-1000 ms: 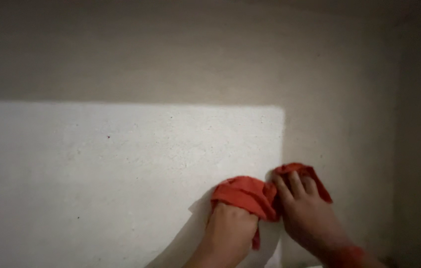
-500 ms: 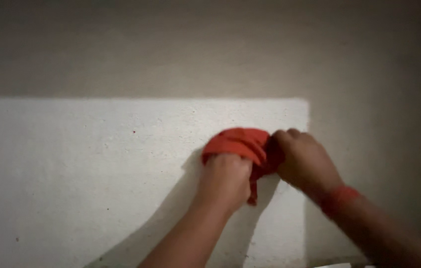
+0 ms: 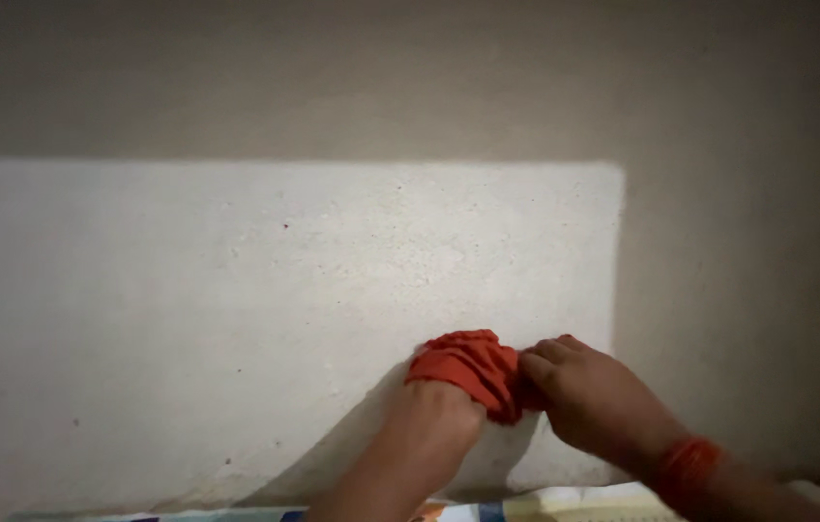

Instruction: The person wipes a white wall and a shelf covered with newspapers using a red cloth. They move the cloth back and forth across the wall and the newspaper-covered surface.

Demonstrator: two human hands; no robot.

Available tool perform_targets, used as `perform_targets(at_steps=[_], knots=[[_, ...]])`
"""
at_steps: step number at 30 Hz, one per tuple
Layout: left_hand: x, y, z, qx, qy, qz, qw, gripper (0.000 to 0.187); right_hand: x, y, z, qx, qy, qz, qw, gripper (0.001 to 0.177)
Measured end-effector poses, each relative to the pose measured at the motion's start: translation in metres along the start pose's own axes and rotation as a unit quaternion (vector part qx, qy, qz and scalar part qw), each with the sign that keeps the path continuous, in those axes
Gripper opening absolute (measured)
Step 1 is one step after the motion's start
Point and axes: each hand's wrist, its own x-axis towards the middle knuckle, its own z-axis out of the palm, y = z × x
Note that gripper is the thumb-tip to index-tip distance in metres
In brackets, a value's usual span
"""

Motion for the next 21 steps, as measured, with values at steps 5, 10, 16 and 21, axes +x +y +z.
perform_targets(at_steps=[5, 10, 16, 21], knots=[[0.026, -0.006, -0.043, -0.006, -0.131, -0.114, 0.985, 0.016, 0.02, -0.002, -0.032, 0.043, 0.078, 0.001, 0.996, 0.021], [0.03, -0.015, -0.067, 0.048, -0.123, -0.193, 0.972, 0.016, 0.044, -0.018, -0.036, 0.144, 0.146, 0.056, 0.977, 0.034], [-0.001, -0.019, -0.045, 0.054, -0.104, -0.171, 0.978, 0.021, 0.032, -0.036, 0.0, 0.116, 0.218, 0.044, 0.968, 0.022], [0.008, -0.011, -0.041, 0.065, -0.127, -0.187, 0.972, 0.022, 0.027, -0.039, -0.001, 0.1, 0.109, -0.03, 0.988, 0.022]])
